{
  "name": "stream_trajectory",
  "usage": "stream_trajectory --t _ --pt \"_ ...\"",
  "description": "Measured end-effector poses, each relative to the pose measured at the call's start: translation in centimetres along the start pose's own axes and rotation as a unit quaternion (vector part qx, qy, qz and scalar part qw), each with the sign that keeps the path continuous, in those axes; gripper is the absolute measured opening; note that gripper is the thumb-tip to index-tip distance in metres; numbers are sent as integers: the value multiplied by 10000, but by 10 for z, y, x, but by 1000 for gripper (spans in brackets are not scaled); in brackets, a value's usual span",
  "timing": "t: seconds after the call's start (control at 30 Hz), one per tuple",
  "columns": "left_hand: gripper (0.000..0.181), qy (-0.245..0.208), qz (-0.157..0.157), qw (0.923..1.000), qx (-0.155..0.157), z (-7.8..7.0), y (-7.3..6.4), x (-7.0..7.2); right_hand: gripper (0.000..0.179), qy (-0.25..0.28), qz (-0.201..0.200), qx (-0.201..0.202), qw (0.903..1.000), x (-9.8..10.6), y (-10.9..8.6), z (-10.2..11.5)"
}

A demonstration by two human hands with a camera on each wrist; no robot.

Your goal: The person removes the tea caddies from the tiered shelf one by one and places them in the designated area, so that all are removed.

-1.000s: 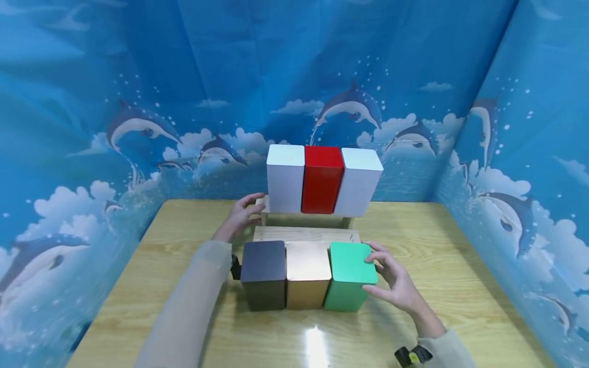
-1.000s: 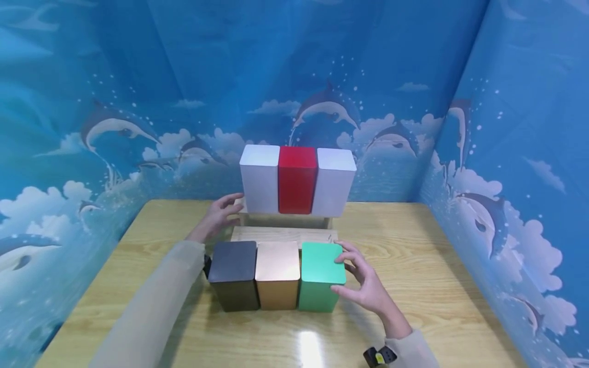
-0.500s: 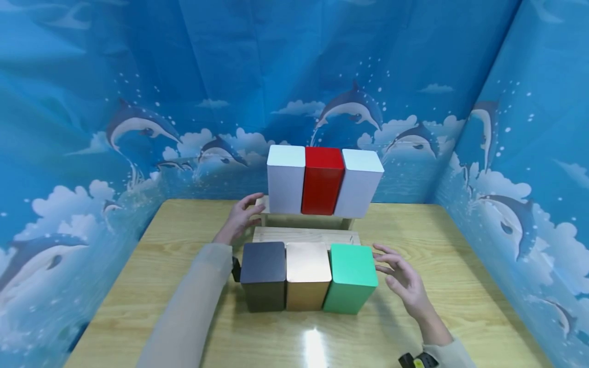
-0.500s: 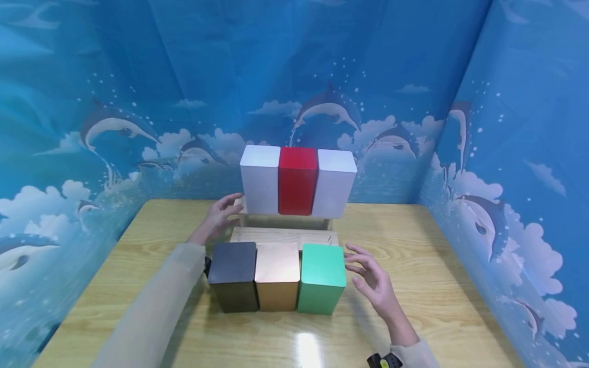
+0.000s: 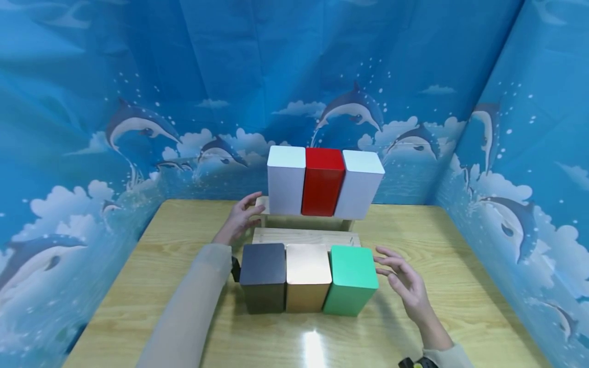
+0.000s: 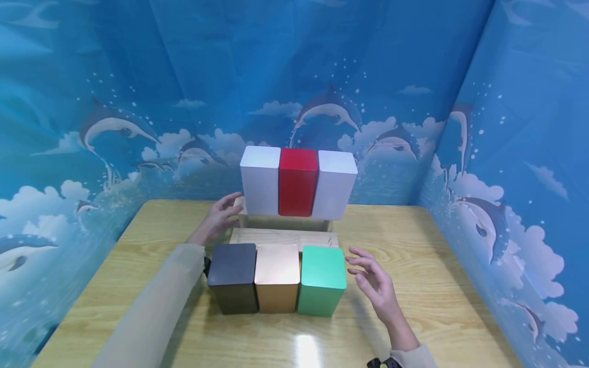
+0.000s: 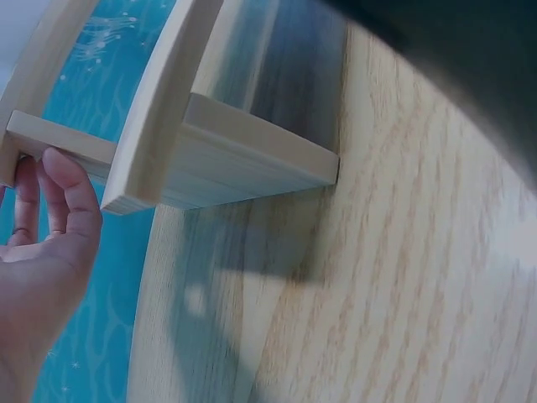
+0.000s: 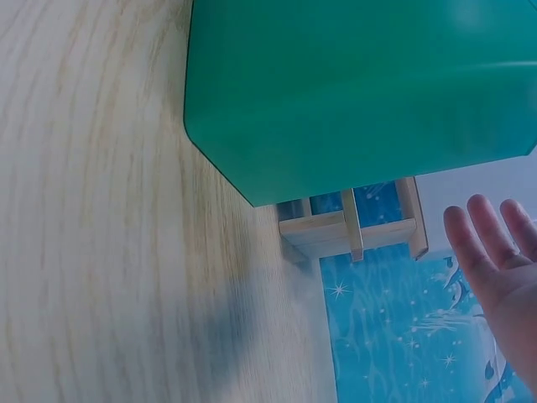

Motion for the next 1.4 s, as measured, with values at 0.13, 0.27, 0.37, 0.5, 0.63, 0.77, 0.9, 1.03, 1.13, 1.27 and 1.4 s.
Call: stream_trajectory --t 0.13,0.27,0.37,0.5,0.63,0.77,0.9,1.03,1.13,1.27,1.4 --pt "61 -21 1 10000 19 0 -1 -1 29 -10 -62 -37 10000 1 -1 -1" --pt "61 -72 16 9999 71 2 -1 -1 28 -10 -102 -90 9999 1 -1 -1" --pt "59 -163 21 9998 80 2 -1 -1 27 -27 -113 -127 9999 2 -1 -2" --pt "59 -104 11 9999 84 2 -1 -1 26 -28 -83 -139 9999 5 2 -2" --pt "59 -76 -2 9999 102 2 0 -1 25 21 -12 -60 10000 12 9 0" --pt "58 -155 15 9998 159 3 0 -2 24 78 -41 114 9999 23 17 4" --pt "58 -268 73 9994 221 0 -1 -4 24 62 -137 206 9997 34 27 6" --pt "59 -263 151 9992 253 -8 -6 -9 22 3 -244 136 9996 41 36 6" --pt "59 -206 185 9994 202 -11 -8 -11 22 -102 -328 12 9994 45 42 5" --pt "60 -242 148 9996 79 -9 -4 -8 22 -247 -397 -134 9988 49 48 2" --pt "60 -280 78 9996 -46 -3 0 -3 21 -244 -417 -159 9987 50 54 0"
Point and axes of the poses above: each hand's wrist, its own y-axis towards the middle knuckle, its own x-axis out of the back of the hand, z = x × y, the point moved 10 cm from there along y, towards the middle knuckle, and after that the axes turned 12 degrees about z, right-handed, at the moved point
